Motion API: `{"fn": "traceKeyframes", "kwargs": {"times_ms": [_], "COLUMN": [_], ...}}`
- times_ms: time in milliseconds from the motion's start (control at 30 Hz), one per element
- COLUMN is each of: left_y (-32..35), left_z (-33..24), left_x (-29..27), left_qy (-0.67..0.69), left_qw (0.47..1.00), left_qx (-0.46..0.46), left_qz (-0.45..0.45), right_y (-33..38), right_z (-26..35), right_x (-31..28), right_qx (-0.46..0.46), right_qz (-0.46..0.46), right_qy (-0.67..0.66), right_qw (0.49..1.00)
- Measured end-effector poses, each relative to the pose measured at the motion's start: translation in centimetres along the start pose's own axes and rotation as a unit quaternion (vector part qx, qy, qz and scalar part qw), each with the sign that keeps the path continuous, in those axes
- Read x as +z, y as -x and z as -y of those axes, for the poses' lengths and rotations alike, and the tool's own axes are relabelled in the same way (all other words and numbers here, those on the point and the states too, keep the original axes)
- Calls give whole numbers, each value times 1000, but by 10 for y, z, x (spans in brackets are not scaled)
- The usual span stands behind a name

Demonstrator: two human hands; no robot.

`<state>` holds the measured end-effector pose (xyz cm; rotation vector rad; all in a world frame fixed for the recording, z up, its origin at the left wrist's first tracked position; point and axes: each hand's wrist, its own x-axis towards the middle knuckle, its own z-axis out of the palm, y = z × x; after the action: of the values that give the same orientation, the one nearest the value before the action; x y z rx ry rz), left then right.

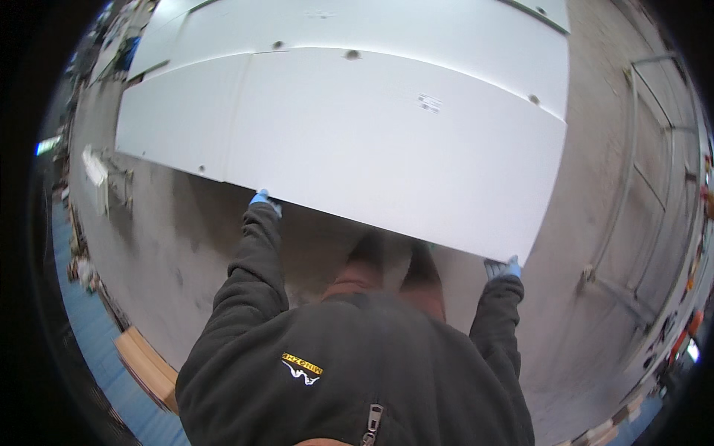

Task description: The person picks up white rectangular panels from a table, wipes one with a cloth, and stacks them on a nearby rack. The person handles the panels one at a time, turning them over and placing them in a neat pile.

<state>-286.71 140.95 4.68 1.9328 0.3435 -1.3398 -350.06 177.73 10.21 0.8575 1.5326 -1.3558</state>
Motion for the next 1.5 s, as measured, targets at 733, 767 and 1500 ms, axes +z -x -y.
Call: {"fn": "traceKeyframes", "kwargs": {"times_ms": [733, 767, 1500], "left_y": [8, 3, 82], "left_z": [-25, -23, 28], "left_x": [-10, -12, -210], "left_qy": [-21, -93, -358], "left_qw": [999, 996, 873], "left_qx": [-30, 1, 45], "left_qz": [-6, 1, 329], "right_y": [-6, -7, 74], "right_z": [-5, -6, -261], "right_x": [5, 3, 156], "right_qx": [-22, -22, 29], "right_qz": [-55, -70, 64], "right_qy": [29, 35, 449], "right_qw": [998, 997, 891]}}
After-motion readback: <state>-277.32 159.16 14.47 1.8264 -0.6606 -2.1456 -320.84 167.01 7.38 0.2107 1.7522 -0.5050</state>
